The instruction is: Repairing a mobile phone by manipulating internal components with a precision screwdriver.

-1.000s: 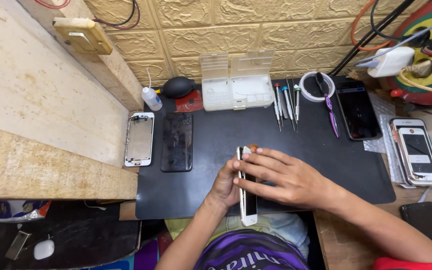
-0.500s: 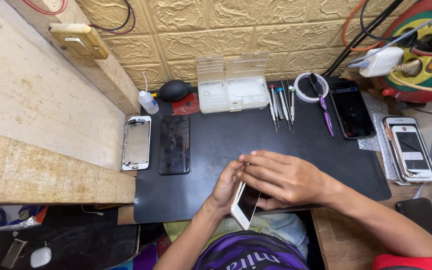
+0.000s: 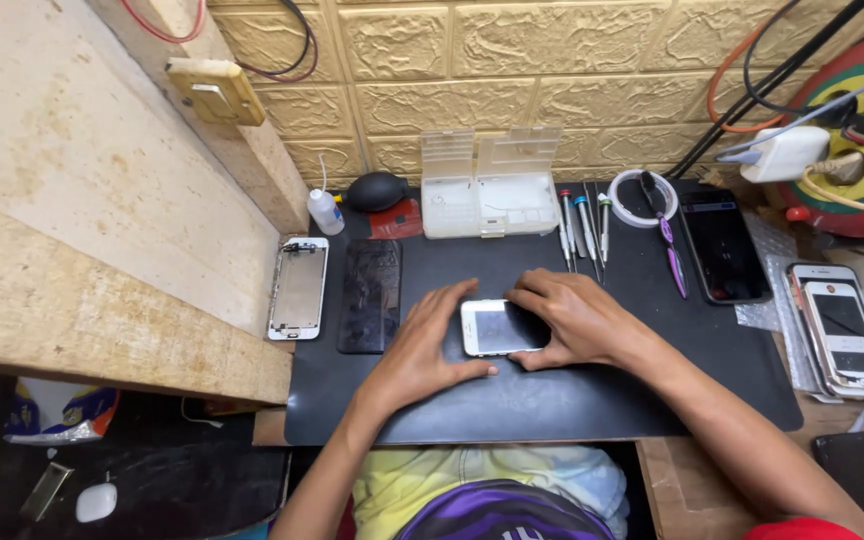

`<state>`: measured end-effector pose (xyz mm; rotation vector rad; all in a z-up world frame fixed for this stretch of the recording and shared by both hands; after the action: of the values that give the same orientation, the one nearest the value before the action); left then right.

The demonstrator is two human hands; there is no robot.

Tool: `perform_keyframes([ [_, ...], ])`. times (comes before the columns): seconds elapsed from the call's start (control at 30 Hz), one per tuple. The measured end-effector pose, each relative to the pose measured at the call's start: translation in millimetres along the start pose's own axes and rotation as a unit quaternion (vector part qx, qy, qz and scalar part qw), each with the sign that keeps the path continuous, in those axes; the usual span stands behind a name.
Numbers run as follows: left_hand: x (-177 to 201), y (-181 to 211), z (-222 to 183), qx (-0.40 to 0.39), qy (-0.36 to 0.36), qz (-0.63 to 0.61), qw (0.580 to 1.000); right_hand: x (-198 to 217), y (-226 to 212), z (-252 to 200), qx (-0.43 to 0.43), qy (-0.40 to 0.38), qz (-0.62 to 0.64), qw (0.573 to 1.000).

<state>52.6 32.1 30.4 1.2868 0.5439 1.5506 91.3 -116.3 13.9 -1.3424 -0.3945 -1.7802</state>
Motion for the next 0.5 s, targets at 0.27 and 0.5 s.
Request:
perform_keyframes([
  [0.27, -6, -7, 20, -0.039, -0.052, 0.068, 0.996, -3, 10, 5, -0.052, -0.008, 0.031, 0.998],
  [0.5, 3, -15, 24, -0.035, -0.043, 0.042, 0.998, 4, 8, 11, -0.074, 0.005, 0.059, 0.996],
])
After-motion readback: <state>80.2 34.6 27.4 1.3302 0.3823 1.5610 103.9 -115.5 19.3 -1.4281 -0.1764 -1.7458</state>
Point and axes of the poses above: each hand's wrist, its own z-axis towards the middle knuckle, its own x-axis out of the back of the hand, y = z × x, the point moved 9 cm from there along z, towards the middle knuckle, and after that the axes turned 14 degrees about y, right-handed, at the moved point
